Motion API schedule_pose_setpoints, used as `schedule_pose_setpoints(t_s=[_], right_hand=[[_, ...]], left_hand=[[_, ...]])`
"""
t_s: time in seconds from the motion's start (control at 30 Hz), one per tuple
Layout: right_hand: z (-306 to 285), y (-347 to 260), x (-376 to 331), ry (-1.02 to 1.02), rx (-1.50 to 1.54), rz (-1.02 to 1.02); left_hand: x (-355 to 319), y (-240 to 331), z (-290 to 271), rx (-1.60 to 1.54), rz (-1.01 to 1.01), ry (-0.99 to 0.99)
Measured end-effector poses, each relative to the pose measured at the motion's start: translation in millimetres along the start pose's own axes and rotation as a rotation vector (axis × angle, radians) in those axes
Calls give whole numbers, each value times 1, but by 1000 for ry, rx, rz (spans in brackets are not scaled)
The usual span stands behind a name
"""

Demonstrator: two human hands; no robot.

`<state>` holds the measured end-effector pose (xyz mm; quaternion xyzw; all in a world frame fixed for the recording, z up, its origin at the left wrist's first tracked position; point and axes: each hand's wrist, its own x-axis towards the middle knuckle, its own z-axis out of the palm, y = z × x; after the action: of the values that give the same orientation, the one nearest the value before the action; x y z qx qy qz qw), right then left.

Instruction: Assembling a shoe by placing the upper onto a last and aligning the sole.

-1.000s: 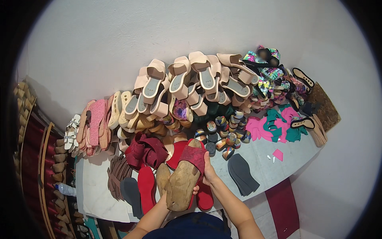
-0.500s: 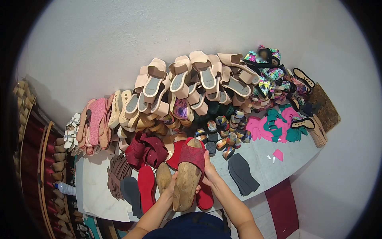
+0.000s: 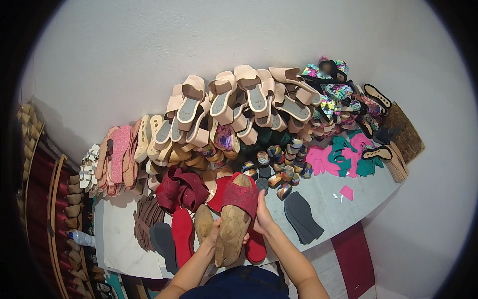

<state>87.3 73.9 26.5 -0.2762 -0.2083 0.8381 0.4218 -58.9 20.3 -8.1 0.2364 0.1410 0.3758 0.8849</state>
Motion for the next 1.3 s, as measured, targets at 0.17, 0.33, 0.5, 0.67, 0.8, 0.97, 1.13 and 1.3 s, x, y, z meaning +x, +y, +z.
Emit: schedule_pose_setpoints(t_s=[0.17, 0.33, 0.5, 0.67, 0.8, 0.97, 1.13, 1.3], right_hand=[[-9, -14, 10, -281, 230, 32], [-1, -20, 16, -382, 356, 121], [-30, 1, 38, -649, 509, 85], [-41, 11, 42, -575, 579, 100], [-56, 13, 48, -498, 507, 85], [-34, 0, 42, -385, 370, 108], [-31, -2, 33, 238, -106, -90], [-32, 27, 2, 176, -414, -242]], left_hand=[[2, -3, 7, -46, -104, -78], [3, -13, 7, -90, -70, -47], [7, -19, -8, -210, -132, -73], [7, -20, -4, -233, -92, -42], [10, -18, -7, -373, -146, -92], [6, -15, -3, -336, -113, -45], [3, -12, -16, -11, 21, 178], [12, -7, -16, 24, 100, 315]])
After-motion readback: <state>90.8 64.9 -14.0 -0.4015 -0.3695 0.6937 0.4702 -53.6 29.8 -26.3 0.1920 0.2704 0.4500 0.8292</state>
